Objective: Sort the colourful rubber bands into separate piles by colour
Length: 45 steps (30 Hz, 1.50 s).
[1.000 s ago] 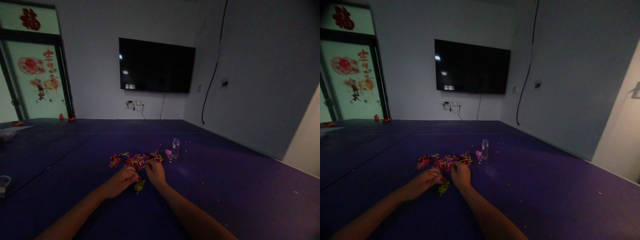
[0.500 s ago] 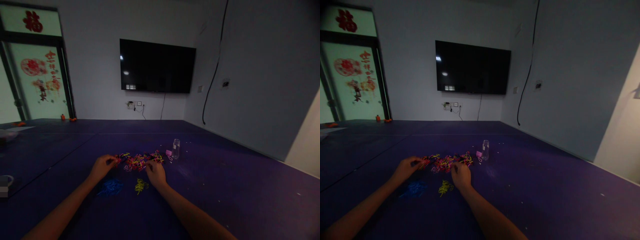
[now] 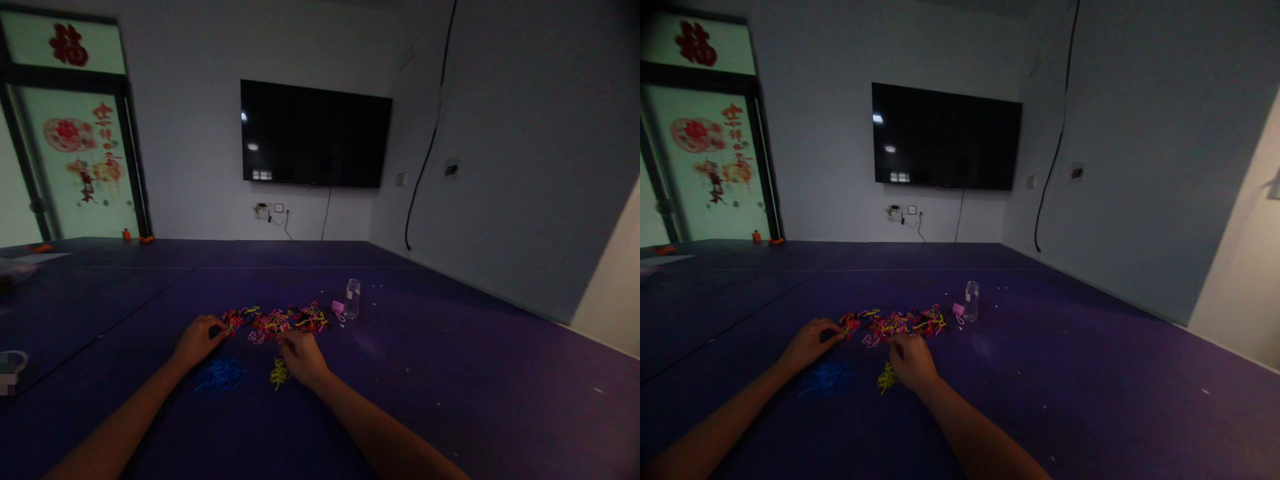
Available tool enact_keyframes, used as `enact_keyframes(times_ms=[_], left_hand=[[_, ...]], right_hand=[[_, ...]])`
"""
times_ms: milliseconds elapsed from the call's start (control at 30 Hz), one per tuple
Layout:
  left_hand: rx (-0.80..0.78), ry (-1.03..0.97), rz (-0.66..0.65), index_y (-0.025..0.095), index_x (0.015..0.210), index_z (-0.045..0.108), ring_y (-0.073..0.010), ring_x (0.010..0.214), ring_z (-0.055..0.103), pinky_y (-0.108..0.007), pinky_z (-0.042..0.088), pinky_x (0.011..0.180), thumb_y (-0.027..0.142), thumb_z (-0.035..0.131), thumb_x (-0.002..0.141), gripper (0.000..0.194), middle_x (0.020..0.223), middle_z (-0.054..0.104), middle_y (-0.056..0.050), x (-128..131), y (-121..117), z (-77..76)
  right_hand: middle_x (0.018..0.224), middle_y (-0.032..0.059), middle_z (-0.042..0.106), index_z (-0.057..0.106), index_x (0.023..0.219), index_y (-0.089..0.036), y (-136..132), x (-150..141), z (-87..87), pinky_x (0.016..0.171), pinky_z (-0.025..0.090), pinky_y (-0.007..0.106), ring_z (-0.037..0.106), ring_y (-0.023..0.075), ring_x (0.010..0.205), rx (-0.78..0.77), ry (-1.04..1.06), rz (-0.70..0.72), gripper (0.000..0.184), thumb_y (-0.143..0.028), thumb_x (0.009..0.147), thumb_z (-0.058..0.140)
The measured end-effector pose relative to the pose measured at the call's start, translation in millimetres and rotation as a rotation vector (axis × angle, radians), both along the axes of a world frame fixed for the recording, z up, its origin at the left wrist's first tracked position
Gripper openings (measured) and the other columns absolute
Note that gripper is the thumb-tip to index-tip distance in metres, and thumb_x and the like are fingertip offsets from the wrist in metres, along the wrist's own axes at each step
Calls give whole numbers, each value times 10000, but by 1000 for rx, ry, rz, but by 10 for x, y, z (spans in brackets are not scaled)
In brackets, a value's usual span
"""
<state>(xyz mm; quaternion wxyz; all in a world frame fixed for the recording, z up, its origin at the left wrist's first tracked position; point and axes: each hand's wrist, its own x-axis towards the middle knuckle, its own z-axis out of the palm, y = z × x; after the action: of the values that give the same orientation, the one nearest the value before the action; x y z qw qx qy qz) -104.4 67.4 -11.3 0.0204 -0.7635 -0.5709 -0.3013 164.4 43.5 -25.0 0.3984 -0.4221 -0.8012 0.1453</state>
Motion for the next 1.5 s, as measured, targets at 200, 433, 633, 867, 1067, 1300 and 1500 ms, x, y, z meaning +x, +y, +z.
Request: enact_keyframes(times_ms=[200, 433, 633, 867, 1067, 1300, 1500], left_hand=[[-42, -116, 22, 214, 791, 658, -203, 843, 629, -308, 470, 772, 351, 508, 759, 206, 872, 701, -34, -31, 12, -9], [-70, -176, 62, 211, 817, 658, -201, 802, 651, -305, 492, 734, 282, 488, 732, 202, 860, 707, -31, -42, 5, -4], [-87, -126, 53, 192, 798, 652, -206, 812, 645, -309, 477, 747, 348, 467, 763, 245, 856, 701, -53, -40, 22, -9], [-30, -64, 47, 205, 765, 647, -207, 842, 620, -302, 458, 750, 308, 497, 744, 183, 858, 688, -44, -46, 37, -16], [16, -38, 24, 198, 711, 640, -203, 836, 608, -315, 448, 788, 267, 473, 751, 185, 843, 674, -53, -58, 43, -11], [57, 62, 37, 211, 619, 653, -239, 893, 576, -370, 436, 820, 349, 546, 724, 204, 939, 659, -63, -26, 35, -25], [57, 104, 13, 217, 681, 672, -230, 923, 554, -362, 423, 831, 348, 528, 762, 211, 967, 655, -51, -14, 9, -10]], right_hand=[[753, 11, 703, 693, 928, -210, -44, 31, 52, 593, 394, 187, 629, 125, 648, 38, -100, -92, 261, -156, 779, 486], [840, 9, 721, 682, 988, -246, -115, 36, 129, 656, 409, 196, 660, 148, 769, 19, -218, -154, 279, -193, 795, 487], [821, 16, 717, 680, 983, -239, -95, 31, 106, 630, 396, 200, 655, 152, 745, 45, -248, -182, 273, -203, 796, 484], [804, 19, 718, 674, 1004, -233, -91, 32, 101, 630, 397, 199, 655, 145, 715, 60, -251, -166, 283, -201, 804, 476], [847, 13, 722, 679, 988, -244, -97, 27, 114, 653, 409, 202, 663, 150, 763, 60, -246, -168, 272, -210, 813, 473], [864, 14, 726, 680, 988, -247, -99, 27, 117, 666, 414, 204, 664, 147, 766, 61, -256, -172, 271, -207, 811, 479], [893, 15, 727, 681, 987, -246, -101, 31, 122, 676, 412, 200, 665, 147, 795, 49, -249, -161, 272, -210, 814, 474]])
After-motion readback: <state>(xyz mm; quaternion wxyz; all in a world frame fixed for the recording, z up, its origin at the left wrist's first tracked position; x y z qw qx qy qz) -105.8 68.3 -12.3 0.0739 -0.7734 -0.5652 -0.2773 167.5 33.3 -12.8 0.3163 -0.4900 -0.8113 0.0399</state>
